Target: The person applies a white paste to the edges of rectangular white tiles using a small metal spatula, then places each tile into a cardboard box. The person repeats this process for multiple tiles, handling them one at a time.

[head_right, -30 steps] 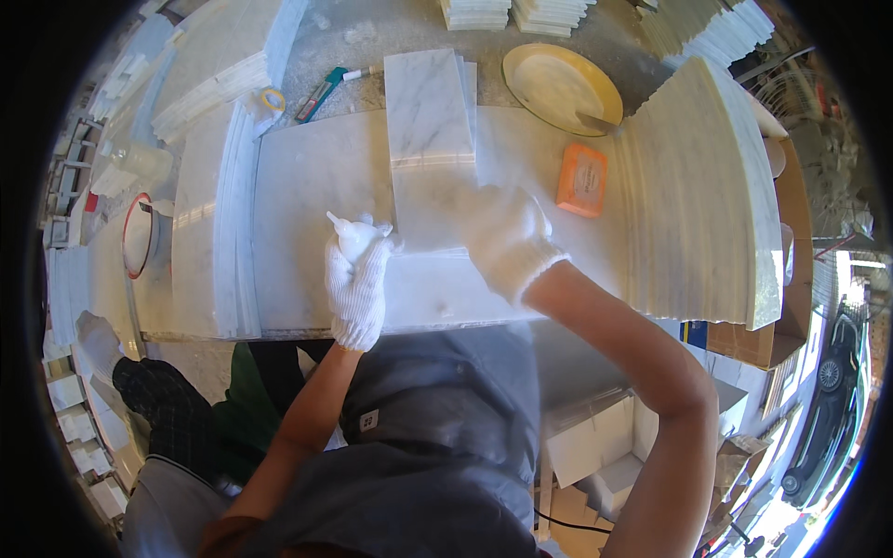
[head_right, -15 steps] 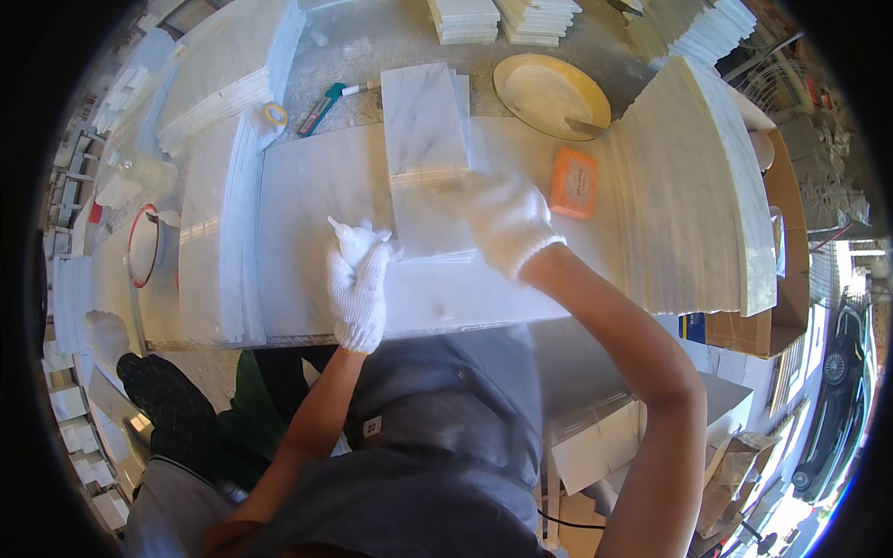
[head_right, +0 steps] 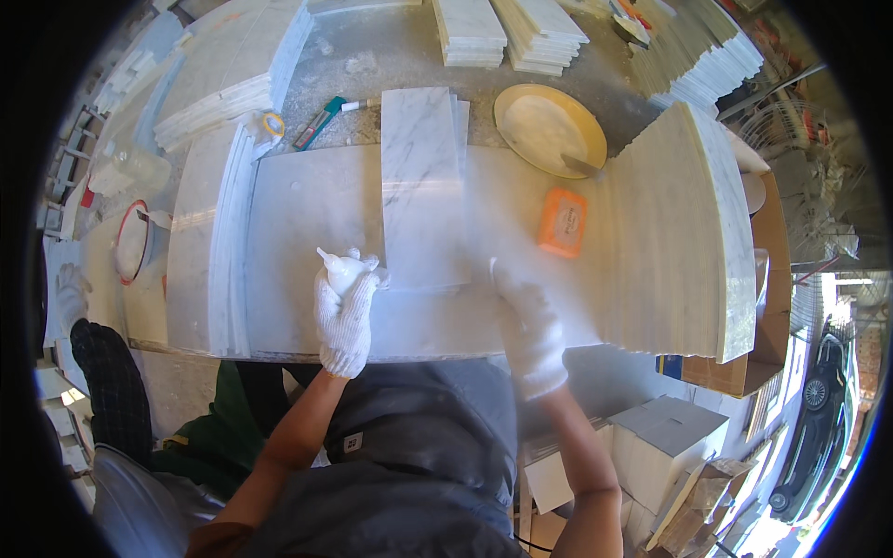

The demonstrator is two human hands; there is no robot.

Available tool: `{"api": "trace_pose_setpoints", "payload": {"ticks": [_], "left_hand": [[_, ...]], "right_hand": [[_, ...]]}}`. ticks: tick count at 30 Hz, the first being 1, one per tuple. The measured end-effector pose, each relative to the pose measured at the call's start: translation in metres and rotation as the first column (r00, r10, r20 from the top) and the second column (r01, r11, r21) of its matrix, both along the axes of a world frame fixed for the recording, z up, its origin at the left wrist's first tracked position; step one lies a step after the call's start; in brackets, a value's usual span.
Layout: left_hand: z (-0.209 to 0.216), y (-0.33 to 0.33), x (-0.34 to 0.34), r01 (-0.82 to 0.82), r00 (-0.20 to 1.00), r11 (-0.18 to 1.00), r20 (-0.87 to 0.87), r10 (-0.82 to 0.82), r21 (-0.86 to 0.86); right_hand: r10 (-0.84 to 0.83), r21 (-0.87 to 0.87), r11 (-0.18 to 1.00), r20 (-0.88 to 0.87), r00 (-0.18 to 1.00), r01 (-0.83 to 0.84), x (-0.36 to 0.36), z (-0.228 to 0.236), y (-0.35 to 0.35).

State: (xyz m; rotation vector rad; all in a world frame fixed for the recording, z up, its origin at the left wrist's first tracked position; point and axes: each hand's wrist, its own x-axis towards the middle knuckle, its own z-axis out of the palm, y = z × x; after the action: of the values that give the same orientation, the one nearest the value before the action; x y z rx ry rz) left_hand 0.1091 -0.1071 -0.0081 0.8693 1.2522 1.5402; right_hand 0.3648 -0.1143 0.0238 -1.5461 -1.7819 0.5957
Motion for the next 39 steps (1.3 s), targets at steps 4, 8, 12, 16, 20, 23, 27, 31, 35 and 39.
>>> {"api": "trace_pose_setpoints", "payload": {"ticks": [4, 8, 12, 16, 20, 23, 27, 31, 35, 39], "left_hand": [[0.003, 0.003, -0.001, 0.017, 0.998, 1.0, 0.059, -0.018, 0.005], [0.011, 0.006, 0.002, -0.009, 0.997, 1.0, 0.08, 0.008, 0.007], [0.016, 0.006, 0.006, -0.05, 0.996, 0.998, 0.075, 0.054, -0.047], [0.015, 0.006, 0.006, -0.064, 0.995, 0.996, 0.071, 0.068, -0.059], [0.014, 0.006, 0.006, -0.068, 0.993, 0.997, 0.098, 0.071, -0.039], [0.016, 0.007, 0.007, -0.083, 0.995, 0.995, 0.044, 0.085, -0.06], [0.019, 0.006, 0.009, -0.104, 0.992, 0.994, 0.068, 0.107, -0.04], [0.02, 0.004, 0.008, -0.098, 0.995, 0.992, 0.017, 0.1, -0.082], [0.019, 0.006, 0.003, -0.083, 0.993, 0.988, -0.092, 0.072, -0.13], [0.016, 0.005, 0.004, -0.077, 0.997, 0.992, -0.017, 0.076, -0.095]], "right_hand": [[-0.144, -0.048, 0.989, -0.056, 0.988, 0.141, -0.005, -0.01, -0.001], [-0.149, 0.138, 0.977, -0.108, 0.983, 0.163, -0.021, -0.017, 0.002], [-0.21, -0.007, 0.978, -0.134, 0.969, 0.211, -0.027, -0.018, 0.002], [-0.22, 0.006, 0.975, -0.067, 0.973, 0.221, -0.024, -0.012, 0.009], [-0.214, 0.12, 0.969, -0.033, 0.976, 0.217, -0.029, -0.003, 0.035], [-0.218, 0.125, 0.968, -0.022, 0.976, 0.219, -0.038, 0.004, 0.054], [-0.197, 0.211, 0.963, 0.144, 0.97, 0.165, -0.037, 0.008, 0.057], [-0.271, 0.08, 0.962, 0.204, 0.941, 0.26, -0.032, 0.0, 0.046], [-0.272, 0.176, 0.954, 0.169, 0.947, 0.242, -0.025, -0.007, 0.041], [-0.274, 0.303, 0.919, 0.028, 0.961, 0.253, -0.024, -0.006, 0.035]]}}
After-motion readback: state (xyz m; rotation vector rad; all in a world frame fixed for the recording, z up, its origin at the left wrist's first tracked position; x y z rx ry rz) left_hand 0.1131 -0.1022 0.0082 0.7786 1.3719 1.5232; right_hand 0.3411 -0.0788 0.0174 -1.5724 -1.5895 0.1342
